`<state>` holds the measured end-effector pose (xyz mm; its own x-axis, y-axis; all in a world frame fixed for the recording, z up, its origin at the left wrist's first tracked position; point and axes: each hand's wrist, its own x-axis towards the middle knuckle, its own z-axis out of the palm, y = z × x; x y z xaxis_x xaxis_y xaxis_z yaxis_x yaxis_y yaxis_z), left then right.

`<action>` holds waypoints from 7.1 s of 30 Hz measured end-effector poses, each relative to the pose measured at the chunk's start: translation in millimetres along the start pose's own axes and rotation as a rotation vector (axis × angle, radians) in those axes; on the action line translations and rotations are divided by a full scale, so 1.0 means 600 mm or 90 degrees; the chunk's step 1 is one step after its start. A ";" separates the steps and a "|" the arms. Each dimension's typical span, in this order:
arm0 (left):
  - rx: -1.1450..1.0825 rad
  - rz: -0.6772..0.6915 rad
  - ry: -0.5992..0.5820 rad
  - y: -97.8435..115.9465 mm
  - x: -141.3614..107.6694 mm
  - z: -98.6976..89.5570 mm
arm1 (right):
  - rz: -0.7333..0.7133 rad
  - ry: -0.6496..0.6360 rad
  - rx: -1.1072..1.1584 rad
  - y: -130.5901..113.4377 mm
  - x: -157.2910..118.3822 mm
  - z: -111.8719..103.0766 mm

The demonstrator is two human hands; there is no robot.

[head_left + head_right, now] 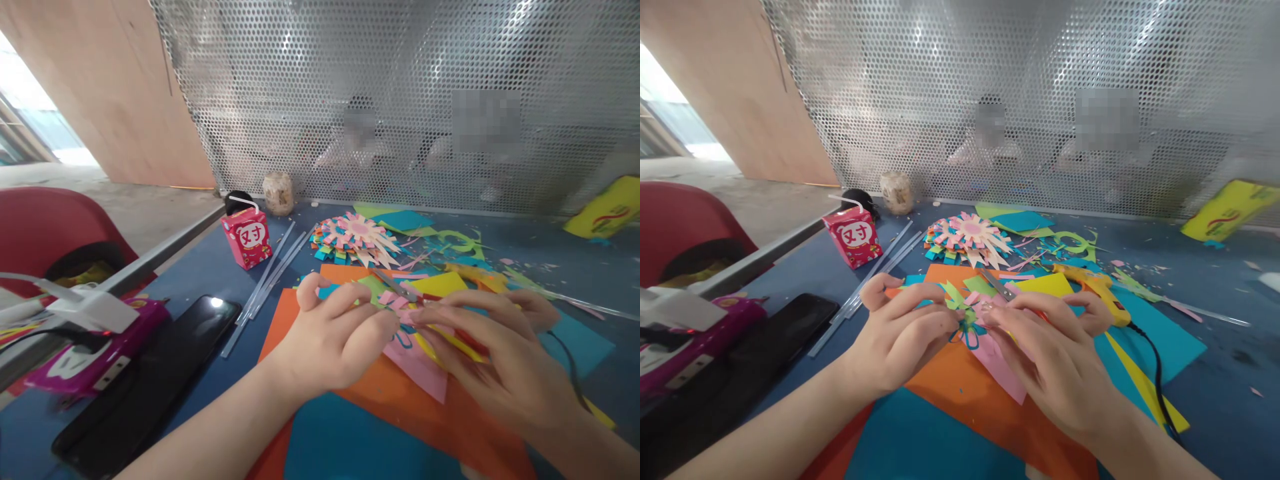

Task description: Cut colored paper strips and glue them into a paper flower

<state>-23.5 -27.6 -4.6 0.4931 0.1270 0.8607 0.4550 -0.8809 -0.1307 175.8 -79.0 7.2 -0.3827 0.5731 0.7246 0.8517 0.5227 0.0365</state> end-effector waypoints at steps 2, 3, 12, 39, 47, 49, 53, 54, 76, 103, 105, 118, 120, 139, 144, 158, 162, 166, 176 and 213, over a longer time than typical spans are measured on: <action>0.000 -0.001 0.000 0.000 0.000 0.000 | -0.004 0.002 -0.004 0.000 0.003 -0.001; -0.001 -0.003 -0.001 0.000 0.000 0.000 | -0.006 0.003 -0.005 -0.001 0.004 -0.002; -0.010 -0.013 -0.003 0.001 0.000 0.002 | 0.013 -0.017 0.006 0.001 -0.006 -0.001; -0.186 -0.285 -0.128 0.005 0.001 0.000 | 0.014 0.013 0.010 -0.002 0.006 -0.001; -0.620 -0.663 -0.120 0.005 0.011 0.008 | 0.108 0.048 0.130 0.000 -0.004 0.004; -0.711 -0.744 -0.128 0.003 0.013 0.008 | 0.177 0.048 0.183 0.001 -0.006 0.006; -0.759 -0.814 -0.189 0.002 0.015 0.009 | 0.284 0.014 0.347 0.002 -0.001 0.009; -0.768 -0.822 -0.206 0.002 0.014 0.010 | 0.302 -0.001 0.385 0.002 0.001 0.009; -0.752 -0.822 -0.298 0.004 0.011 0.008 | 0.462 -0.087 0.511 0.005 0.008 0.013; -0.647 -0.750 -0.318 0.006 0.012 0.011 | 0.485 -0.174 0.477 0.012 0.006 0.021; -0.649 -0.746 -0.319 0.006 0.012 0.011 | 0.484 -0.177 0.469 0.011 0.007 0.020; -0.642 -0.737 -0.324 0.004 0.012 0.010 | 0.474 -0.139 0.454 0.009 0.015 0.016; -0.652 -0.761 -0.322 0.004 0.011 0.010 | 0.488 -0.132 0.496 0.011 0.015 0.016; -0.101 -0.105 -0.106 -0.008 -0.006 -0.005 | 0.197 0.019 0.187 0.005 0.007 0.007; -0.032 0.032 -0.058 -0.009 -0.005 -0.017 | 0.042 -0.003 0.080 0.010 -0.008 0.001; -0.008 -0.010 -0.098 -0.004 -0.009 -0.012 | 0.006 -0.079 0.058 0.015 -0.027 -0.001; -0.005 -0.017 -0.090 -0.004 -0.009 -0.010 | -0.003 -0.080 0.075 0.021 -0.030 0.002; -0.012 -0.015 -0.088 -0.004 -0.008 -0.010 | -0.001 -0.087 0.076 0.024 -0.033 0.003; -0.064 -0.030 -0.083 -0.003 -0.006 -0.012 | 0.002 -0.072 0.047 0.022 -0.026 0.008; 0.015 0.038 -0.065 -0.003 0.003 -0.004 | -0.130 -0.064 0.010 0.027 -0.023 0.014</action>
<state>-25.2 -26.7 -1.5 0.5923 0.1217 0.7965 0.4396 -0.8772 -0.1929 192.0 -72.9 -8.1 -0.5814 0.5142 0.6306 0.7476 0.6434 0.1646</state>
